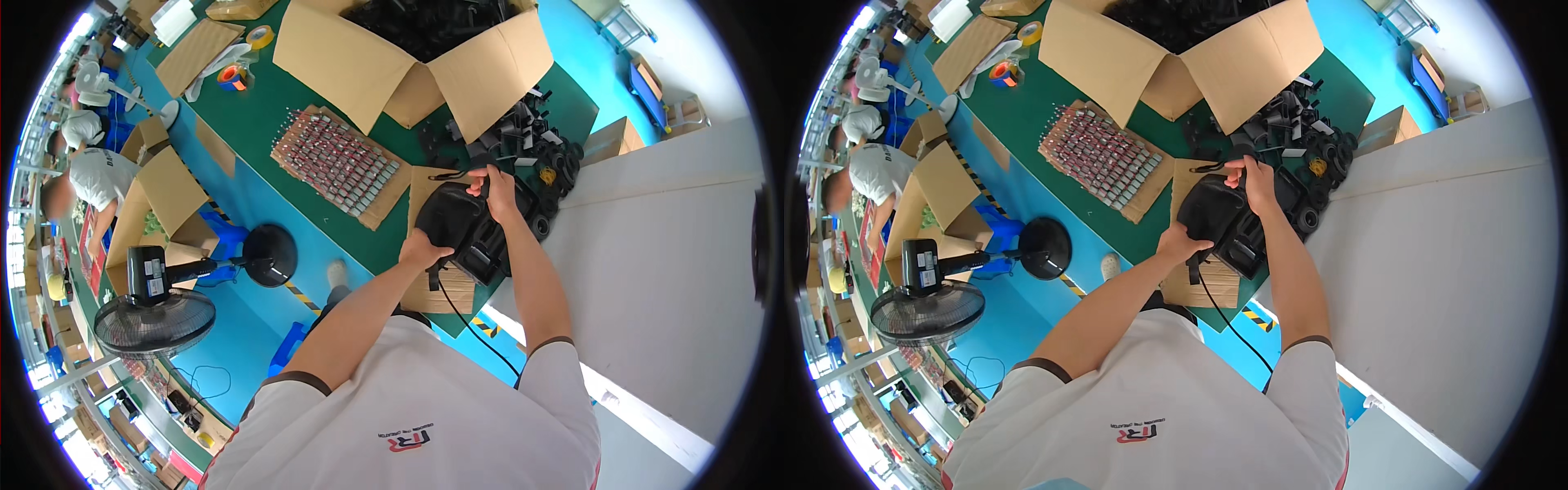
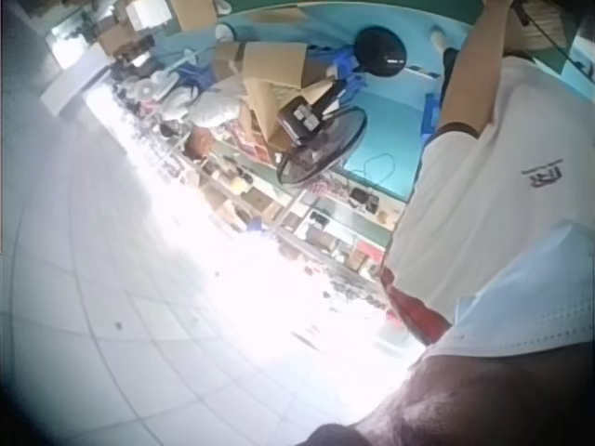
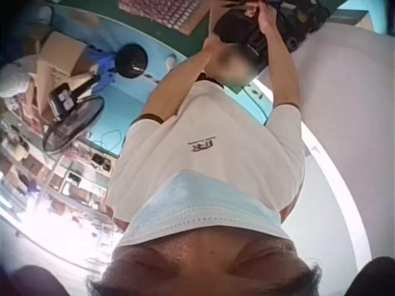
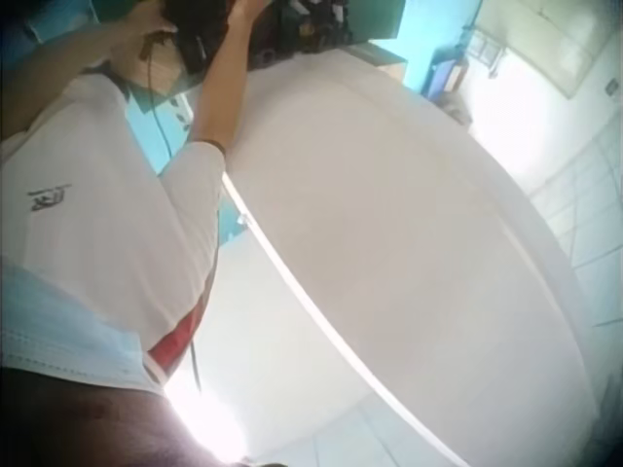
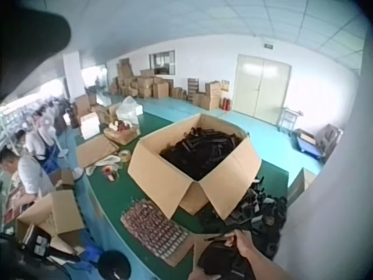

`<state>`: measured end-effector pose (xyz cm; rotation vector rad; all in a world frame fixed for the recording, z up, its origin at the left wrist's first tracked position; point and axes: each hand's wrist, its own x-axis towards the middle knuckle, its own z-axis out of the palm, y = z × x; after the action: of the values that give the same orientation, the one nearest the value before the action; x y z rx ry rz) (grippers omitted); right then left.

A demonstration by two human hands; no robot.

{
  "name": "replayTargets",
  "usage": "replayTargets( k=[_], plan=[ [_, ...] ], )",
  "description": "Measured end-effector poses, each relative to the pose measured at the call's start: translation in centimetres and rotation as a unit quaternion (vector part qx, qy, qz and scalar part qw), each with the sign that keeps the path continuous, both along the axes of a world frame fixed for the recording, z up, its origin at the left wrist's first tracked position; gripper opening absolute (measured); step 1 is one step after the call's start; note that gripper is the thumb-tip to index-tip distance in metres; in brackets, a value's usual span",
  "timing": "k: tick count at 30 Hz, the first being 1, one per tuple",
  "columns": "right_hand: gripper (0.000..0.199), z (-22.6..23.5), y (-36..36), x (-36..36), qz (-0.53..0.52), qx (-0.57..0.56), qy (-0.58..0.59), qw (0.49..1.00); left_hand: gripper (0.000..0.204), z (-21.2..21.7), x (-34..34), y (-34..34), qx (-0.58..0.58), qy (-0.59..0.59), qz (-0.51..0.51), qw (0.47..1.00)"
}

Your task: The person fastens a waist strap, sits at a worktable, and solders wire leads onto battery cells using a soldering iron.

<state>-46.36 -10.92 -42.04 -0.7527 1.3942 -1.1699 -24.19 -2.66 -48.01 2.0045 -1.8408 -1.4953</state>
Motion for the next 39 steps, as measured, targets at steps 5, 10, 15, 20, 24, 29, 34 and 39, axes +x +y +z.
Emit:
replayTargets(
  k=[5,10,15,20,24,29,34,39],
  plan=[
    [0.055,1.7,0.3,0.2,0.032,0.022,0.004,0.999,0.063,-0.3,1.5,-0.1,-0.012,-0.008,-0.001,1.0],
    [0.05,2.6,0.1,-0.5,0.09,0.006,0.018,0.996,0.035,0.1,5.2,2.1,0.133,0.408,0.148,0.891],
    [0.038,4.2,-0.6,1.1,0.137,-0.001,0.01,0.99,0.023,1.6,8.6,3.9,0.022,0.346,0.14,0.928],
    [0.03,6.1,-0.5,3.5,0.214,0.027,0.03,0.976,0.017,4.8,9.5,4.3,-0.021,0.229,0.146,0.962],
    [0.026,7.7,-0.4,6.3,0.313,0.062,0.113,0.941,0.02,6.8,9.7,4.2,-0.042,0.273,0.164,0.947],
    [0.021,8.9,1.4,10.0,0.42,0.006,0.175,0.891,0.019,11.4,11.4,4.8,-0.036,0.332,0.247,0.91],
    [0.039,11.8,4.2,16.1,0.599,-0.061,0.245,0.76,0.02,16.7,14.1,6.4,-0.049,0.38,0.342,0.858],
    [0.05,13.5,7.8,23.2,0.605,-0.018,0.34,0.72,0.021,17.2,18.4,9.0,-0.108,0.405,0.409,0.81]
  ],
)
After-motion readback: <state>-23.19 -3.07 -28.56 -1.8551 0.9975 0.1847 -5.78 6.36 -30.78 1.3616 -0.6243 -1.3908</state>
